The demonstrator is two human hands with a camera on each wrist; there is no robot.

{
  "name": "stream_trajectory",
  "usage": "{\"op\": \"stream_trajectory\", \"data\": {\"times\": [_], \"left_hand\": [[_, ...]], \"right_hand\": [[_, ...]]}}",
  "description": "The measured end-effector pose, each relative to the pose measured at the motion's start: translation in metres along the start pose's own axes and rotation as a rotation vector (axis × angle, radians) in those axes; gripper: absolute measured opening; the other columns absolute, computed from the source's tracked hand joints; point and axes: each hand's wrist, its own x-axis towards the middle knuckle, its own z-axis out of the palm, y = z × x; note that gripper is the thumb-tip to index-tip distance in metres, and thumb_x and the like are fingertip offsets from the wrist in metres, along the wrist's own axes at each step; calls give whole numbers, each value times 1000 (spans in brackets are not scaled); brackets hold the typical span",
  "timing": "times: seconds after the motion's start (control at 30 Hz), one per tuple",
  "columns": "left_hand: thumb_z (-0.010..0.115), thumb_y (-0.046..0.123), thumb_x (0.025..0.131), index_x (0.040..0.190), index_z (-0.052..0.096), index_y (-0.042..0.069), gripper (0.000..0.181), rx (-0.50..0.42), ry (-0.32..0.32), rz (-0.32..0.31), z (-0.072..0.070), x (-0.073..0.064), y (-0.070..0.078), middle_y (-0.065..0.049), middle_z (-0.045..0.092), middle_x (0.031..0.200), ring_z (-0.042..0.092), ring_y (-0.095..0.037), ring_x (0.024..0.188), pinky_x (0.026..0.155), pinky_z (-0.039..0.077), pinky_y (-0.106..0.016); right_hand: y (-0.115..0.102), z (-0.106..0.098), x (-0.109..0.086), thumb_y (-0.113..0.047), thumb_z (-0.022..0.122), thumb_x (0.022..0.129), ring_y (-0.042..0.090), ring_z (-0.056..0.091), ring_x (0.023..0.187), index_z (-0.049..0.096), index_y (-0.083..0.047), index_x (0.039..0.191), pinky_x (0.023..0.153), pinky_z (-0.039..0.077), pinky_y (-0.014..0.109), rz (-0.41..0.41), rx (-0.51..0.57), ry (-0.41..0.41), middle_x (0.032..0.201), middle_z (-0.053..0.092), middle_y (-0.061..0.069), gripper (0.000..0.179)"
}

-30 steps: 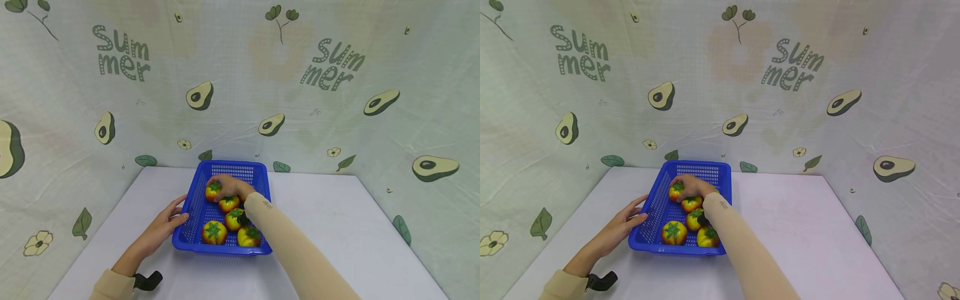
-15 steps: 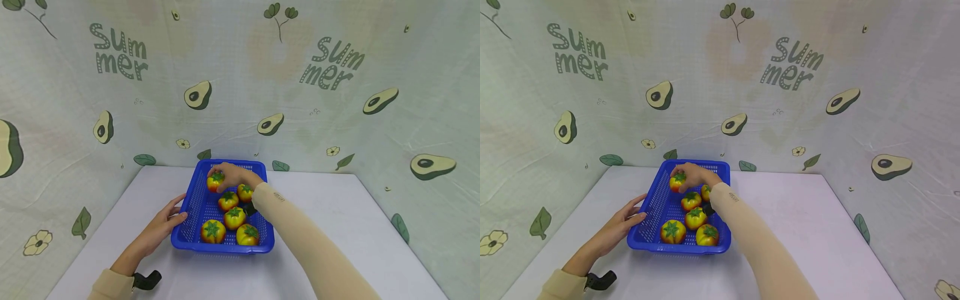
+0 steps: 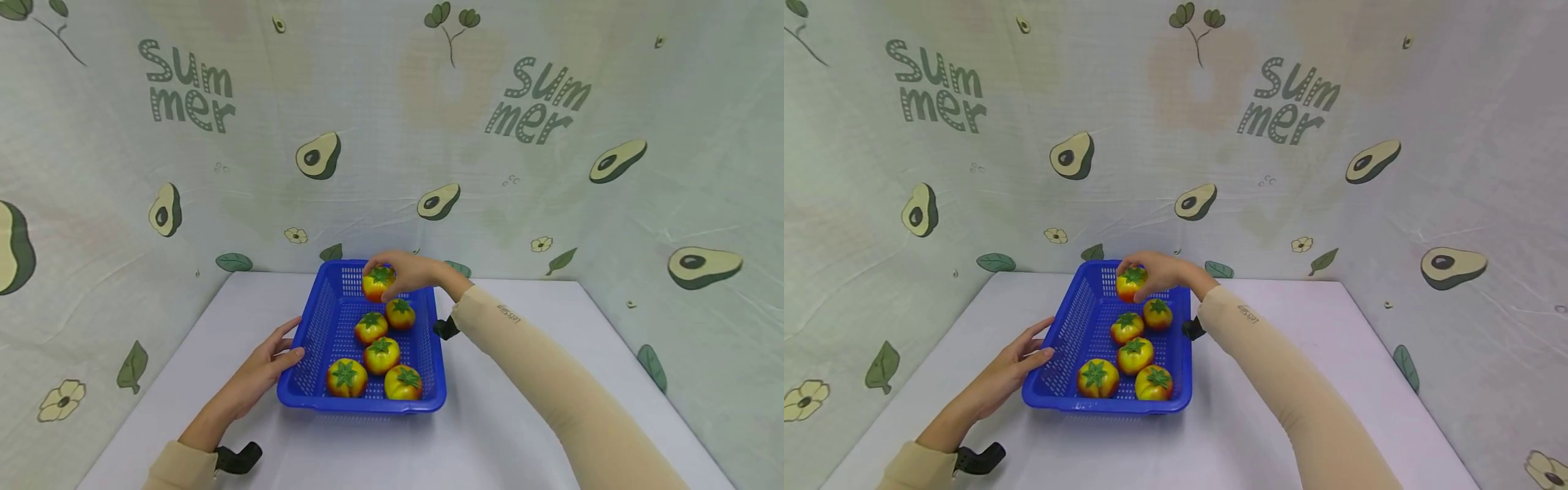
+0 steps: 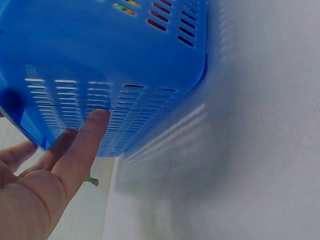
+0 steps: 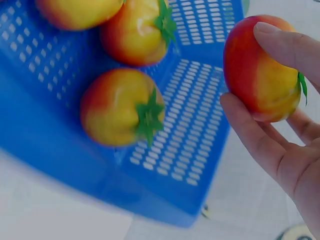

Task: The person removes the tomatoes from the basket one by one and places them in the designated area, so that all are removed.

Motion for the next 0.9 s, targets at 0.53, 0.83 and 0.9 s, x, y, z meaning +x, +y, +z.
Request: {"op": "stream_trajectory", "data": {"times": [0.53, 0.83, 0.9], "left_hand": [[60, 39, 96, 153, 24, 37, 68, 17, 9, 13, 1, -1, -2, -19, 42, 145, 53, -35, 123, 95, 51, -51], [60, 40, 96, 153, 25, 37, 67, 29, 18, 20, 2, -2, -4, -19, 41, 145, 52, -37, 124, 96, 49, -53], [60, 40, 96, 153, 25, 37, 67, 29, 20, 20, 2, -3, -4, -19, 41, 145, 51, -37, 125, 96, 49, -53]], "right_hand": [[22, -29, -56, -18, 81, 81, 18, 47, 122, 60, -23, 127, 107, 39, 48, -32, -51, 121, 128, 55, -6, 51], [36, -37, -82, -18, 81, 81, 23, 43, 128, 59, -26, 128, 109, 36, 51, 48, 3, 177, 133, 51, -4, 53], [40, -38, -89, -20, 82, 81, 25, 43, 128, 58, -28, 128, 107, 38, 52, 71, 6, 191, 134, 51, -4, 53]]}}
